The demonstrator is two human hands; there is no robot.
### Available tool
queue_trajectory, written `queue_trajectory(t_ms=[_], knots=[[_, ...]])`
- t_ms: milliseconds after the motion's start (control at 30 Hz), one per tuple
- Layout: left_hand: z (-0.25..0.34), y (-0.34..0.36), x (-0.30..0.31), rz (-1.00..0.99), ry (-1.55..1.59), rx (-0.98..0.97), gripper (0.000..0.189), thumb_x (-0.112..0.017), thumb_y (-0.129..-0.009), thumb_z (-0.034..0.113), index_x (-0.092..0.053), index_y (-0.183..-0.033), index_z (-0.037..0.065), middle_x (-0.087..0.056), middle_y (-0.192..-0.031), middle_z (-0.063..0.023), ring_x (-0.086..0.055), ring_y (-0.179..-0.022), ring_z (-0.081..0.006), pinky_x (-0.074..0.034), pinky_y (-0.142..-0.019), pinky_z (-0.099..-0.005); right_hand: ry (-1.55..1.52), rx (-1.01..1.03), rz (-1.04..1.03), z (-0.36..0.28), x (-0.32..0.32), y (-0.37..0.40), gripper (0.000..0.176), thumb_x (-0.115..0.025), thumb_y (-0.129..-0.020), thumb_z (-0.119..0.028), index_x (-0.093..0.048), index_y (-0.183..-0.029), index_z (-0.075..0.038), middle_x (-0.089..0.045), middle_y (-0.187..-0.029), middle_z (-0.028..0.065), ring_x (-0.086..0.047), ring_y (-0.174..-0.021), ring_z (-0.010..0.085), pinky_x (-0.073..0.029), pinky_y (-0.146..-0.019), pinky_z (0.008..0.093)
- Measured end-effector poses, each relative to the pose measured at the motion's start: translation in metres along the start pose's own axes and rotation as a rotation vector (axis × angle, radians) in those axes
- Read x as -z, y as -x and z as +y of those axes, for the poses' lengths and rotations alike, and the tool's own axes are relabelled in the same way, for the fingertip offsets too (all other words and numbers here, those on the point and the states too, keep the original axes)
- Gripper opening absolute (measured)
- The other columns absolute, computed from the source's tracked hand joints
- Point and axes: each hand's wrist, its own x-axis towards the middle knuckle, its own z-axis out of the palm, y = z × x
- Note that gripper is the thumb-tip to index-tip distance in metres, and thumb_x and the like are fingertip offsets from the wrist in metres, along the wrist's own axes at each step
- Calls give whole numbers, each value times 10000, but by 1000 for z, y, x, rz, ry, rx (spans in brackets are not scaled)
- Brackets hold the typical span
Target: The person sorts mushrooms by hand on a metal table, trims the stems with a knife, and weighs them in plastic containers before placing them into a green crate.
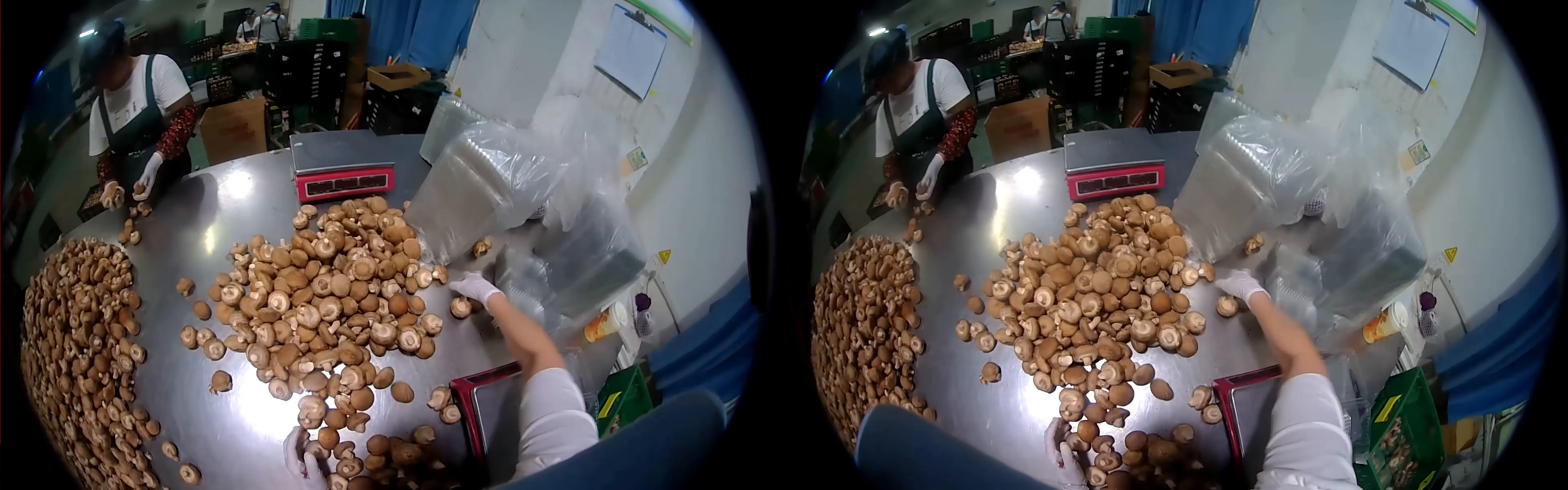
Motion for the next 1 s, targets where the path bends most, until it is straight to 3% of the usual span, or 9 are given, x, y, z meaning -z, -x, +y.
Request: queue_trajectory(t_ms=[33, 100, 233, 333, 433, 633, 767, 833, 1000], knots=[[-1, -1, 1, 8, -2, 8, 414, -442, -817, 70, -476, -1216, -38, -499, -1162, -184, -500, -1102, -306, -385, -967, -370, 1, 229, -281, -9, 9, 11, 616, -566, -794, -503, -564, -1173, -18, -536, -1227, 188, -524, -1089, 318, -434, -910, 377], [0, -3, 1, 27, -5, 25, 409, -442, -820, 70, -477, -1213, -38, -499, -1159, -182, -500, -1100, -304, -386, -965, -370, -279, 115, -402, -40, 35, 60, 575, -572, -795, -503, -615, -1101, -18, -622, -1089, 139, -571, -980, 251, -475, -812, 359], [-1, -6, 4, 59, -33, 52, 400, -440, -825, 70, -480, -1208, -37, -499, -1153, -179, -502, -1097, -301, -390, -960, -368, 272, 39, 67, -10, 49, -39, 438, -533, -777, -336, -642, -1074, -32, -575, -1184, 188, -553, -1106, 307, -452, -894, 391], [-2, -8, 7, 92, -65, 60, 392, -440, -829, 70, -481, -1204, -37, -499, -1148, -177, -503, -1094, -299, -393, -957, -367, 28, -204, 467, 22, 39, -105, 433, -487, -842, -345, -610, -1140, -56, -554, -1217, 181, -503, -1161, 343, -396, -972, 371], [-5, -10, 9, 129, -95, 80, 385, -439, -832, 70, -483, -1200, -36, -500, -1143, -175, -504, -1091, -297, -396, -953, -365, 224, -66, 658, 65, 2, -179, 571, -517, -825, -386, -475, -1286, -53, -422, -1362, 179, -359, -1271, 373, -295, -1048, 393], [-9, -8, 6, 190, -100, 94, 371, -437, -840, 69, -486, -1192, -35, -500, -1134, -170, -506, -1086, -292, -401, -946, -363, -86, -93, 464, 72, 17, -172, 520, -526, -829, -384, -506, -1252, -83, -485, -1292, 205, -425, -1228, 367, -358, -996, 428], [-7, 0, 4, 212, -67, 72, 361, -436, -845, 69, -488, -1187, -34, -500, -1128, -167, -508, -1083, -289, -405, -941, -361, 440, -187, 354, 46, 23, -156, 583, -586, -794, -353, -446, -1311, -122, -428, -1361, 130, -395, -1258, 313, -385, -995, 383], [-7, 1, 4, 231, -52, 53, 357, -436, -847, 69, -489, -1184, -34, -500, -1125, -165, -509, -1081, -288, -407, -939, -360, 259, 41, 498, 25, 28, -108, 619, -630, -759, -264, -426, -1318, -96, -477, -1304, 171, -454, -1190, 350, -376, -998, 369], [-5, -12, 24, 265, -49, 11, 345, -435, -853, 69, -492, -1178, -33, -500, -1117, -162, -510, -1077, -284, -412, -933, -358, 112, 221, 471, 39, 23, -99, 235, -588, -759, -176, -670, -933, -39, -635, -965, 201, -601, -928, 361, -485, -782, 415]])
